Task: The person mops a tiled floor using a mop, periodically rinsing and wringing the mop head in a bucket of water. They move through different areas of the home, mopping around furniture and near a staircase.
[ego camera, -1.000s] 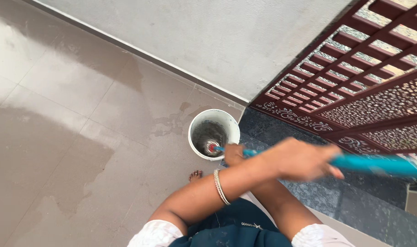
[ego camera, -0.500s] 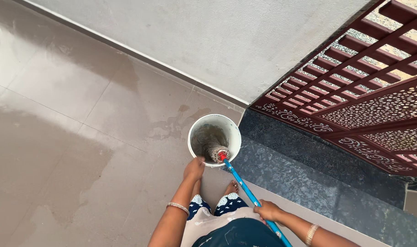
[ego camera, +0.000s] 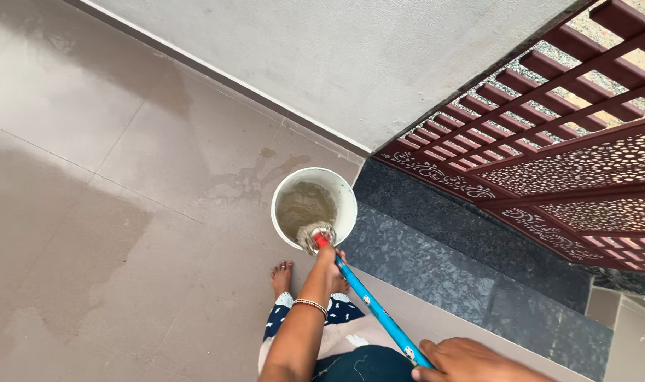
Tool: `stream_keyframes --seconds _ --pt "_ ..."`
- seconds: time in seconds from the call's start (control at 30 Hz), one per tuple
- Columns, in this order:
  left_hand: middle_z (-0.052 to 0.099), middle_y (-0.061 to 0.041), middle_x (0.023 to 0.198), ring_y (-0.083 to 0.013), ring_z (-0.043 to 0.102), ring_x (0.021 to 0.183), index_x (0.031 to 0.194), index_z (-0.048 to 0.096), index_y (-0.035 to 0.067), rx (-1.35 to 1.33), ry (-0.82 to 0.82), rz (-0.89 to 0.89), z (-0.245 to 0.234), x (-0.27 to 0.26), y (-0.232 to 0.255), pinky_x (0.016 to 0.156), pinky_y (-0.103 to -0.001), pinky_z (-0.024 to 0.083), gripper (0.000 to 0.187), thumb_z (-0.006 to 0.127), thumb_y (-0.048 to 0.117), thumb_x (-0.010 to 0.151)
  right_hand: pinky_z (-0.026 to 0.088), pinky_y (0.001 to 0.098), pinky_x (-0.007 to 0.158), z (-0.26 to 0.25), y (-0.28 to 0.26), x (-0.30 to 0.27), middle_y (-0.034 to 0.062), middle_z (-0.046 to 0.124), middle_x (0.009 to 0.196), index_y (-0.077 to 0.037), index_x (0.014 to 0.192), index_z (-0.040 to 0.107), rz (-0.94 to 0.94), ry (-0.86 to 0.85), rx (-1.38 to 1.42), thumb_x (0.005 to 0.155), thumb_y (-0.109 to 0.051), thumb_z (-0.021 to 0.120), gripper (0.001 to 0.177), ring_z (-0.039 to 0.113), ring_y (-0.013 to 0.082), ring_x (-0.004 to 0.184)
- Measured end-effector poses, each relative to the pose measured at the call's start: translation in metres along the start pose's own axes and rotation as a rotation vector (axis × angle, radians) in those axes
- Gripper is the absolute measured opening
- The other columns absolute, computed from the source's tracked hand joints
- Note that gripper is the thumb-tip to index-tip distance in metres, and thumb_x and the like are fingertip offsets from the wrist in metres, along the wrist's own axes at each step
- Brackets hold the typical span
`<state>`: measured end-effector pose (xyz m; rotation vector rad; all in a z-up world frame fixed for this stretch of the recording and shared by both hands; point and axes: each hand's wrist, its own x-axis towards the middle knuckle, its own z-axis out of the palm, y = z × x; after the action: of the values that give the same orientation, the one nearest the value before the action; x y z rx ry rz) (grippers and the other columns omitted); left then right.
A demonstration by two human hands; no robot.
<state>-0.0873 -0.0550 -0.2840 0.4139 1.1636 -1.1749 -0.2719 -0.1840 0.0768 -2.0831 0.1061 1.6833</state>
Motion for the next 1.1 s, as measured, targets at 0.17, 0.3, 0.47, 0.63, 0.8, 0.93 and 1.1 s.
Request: stream_keyframes --seconds 0.17,0.3,0.47,0.63,0.8,0.93,1.1 --pt "0.062 -0.015 0.074 -0.0223 0.060 0.058 0.096 0.051 0.009 0.252 0.053 0.284 0.015 -0.010 -0.029 0.053 -0.035 0.055 0.026 0.044 0.034 0.104 0.052 0.0359 0.050 -0.040 0.059 0.038 0.0053 0.071 0.078 -0.008 0.104 0.060 -0.126 0.173 0.867 0.093 -0.047 0.050 0.042 0.068 0.0192 0.056" --pt "0.066 -0.015 0.075 -0.0242 0.066 0.060 0.092 0.049 0.015 0.465 -0.020 0.274 0.029 -0.054 -0.068 0.056 -0.037 0.057 0.019 0.044 0.031 0.100 0.056 0.0371 0.073 -0.072 0.060 0.163 0.0116 0.066 0.103 -0.004 0.122 0.056 -0.138 0.415 1.189 0.093 -0.067 0.043 0.071 0.067 0.0225 0.084" --pt "0.065 -0.007 0.084 -0.0166 0.072 0.070 0.107 0.053 0.012 0.629 -0.224 0.339 0.047 -0.151 -0.119 0.063 -0.035 0.063 0.016 0.052 0.028 0.103 0.050 0.0483 0.100 -0.097 -0.011 0.221 0.0246 0.048 0.136 -0.008 0.143 0.038 -0.862 -0.253 1.765 0.083 -0.074 0.048 0.090 0.058 0.0391 0.117" --pt "0.058 -0.007 0.113 -0.0365 0.072 0.087 0.123 0.032 0.013 0.834 -0.403 0.281 0.074 -0.258 -0.122 0.078 -0.046 0.062 0.028 0.048 0.028 0.104 0.048 0.0538 0.108 -0.143 -0.053 0.179 0.0313 0.040 0.149 -0.003 0.151 0.032 -1.205 -0.273 2.138 0.077 -0.075 0.061 0.108 0.054 0.0416 0.129" --pt "0.058 -0.015 0.138 -0.0318 0.065 0.120 0.151 0.034 0.009 0.995 -0.774 0.107 0.038 -0.239 -0.047 0.103 -0.044 0.057 0.051 0.052 0.033 0.111 0.054 0.0447 0.100 -0.159 -0.063 0.150 0.0238 0.054 0.132 -0.002 0.141 0.047 -1.041 -0.263 2.534 0.088 -0.055 0.075 0.080 0.060 0.0370 0.118" --pt "0.056 -0.023 0.145 -0.0366 0.066 0.125 0.152 0.040 0.001 0.839 -0.491 0.212 0.022 -0.169 0.015 0.109 -0.047 0.050 0.089 0.032 0.072 0.098 0.056 0.0402 0.089 -0.153 -0.061 0.150 0.0139 0.060 0.115 -0.005 0.125 0.056 -1.136 -0.437 2.518 0.082 -0.046 0.078 0.063 0.062 0.0279 0.102" --pt "0.059 -0.017 0.136 -0.0338 0.066 0.109 0.142 0.045 0.003 0.457 -0.415 0.303 0.087 -0.120 0.003 0.095 -0.045 0.053 0.095 0.036 0.082 0.089 0.057 0.0396 0.086 -0.127 -0.061 0.158 0.0124 0.063 0.111 -0.005 0.121 0.060 -1.228 -0.552 2.507 0.080 -0.051 0.077 0.064 0.064 0.0260 0.097"
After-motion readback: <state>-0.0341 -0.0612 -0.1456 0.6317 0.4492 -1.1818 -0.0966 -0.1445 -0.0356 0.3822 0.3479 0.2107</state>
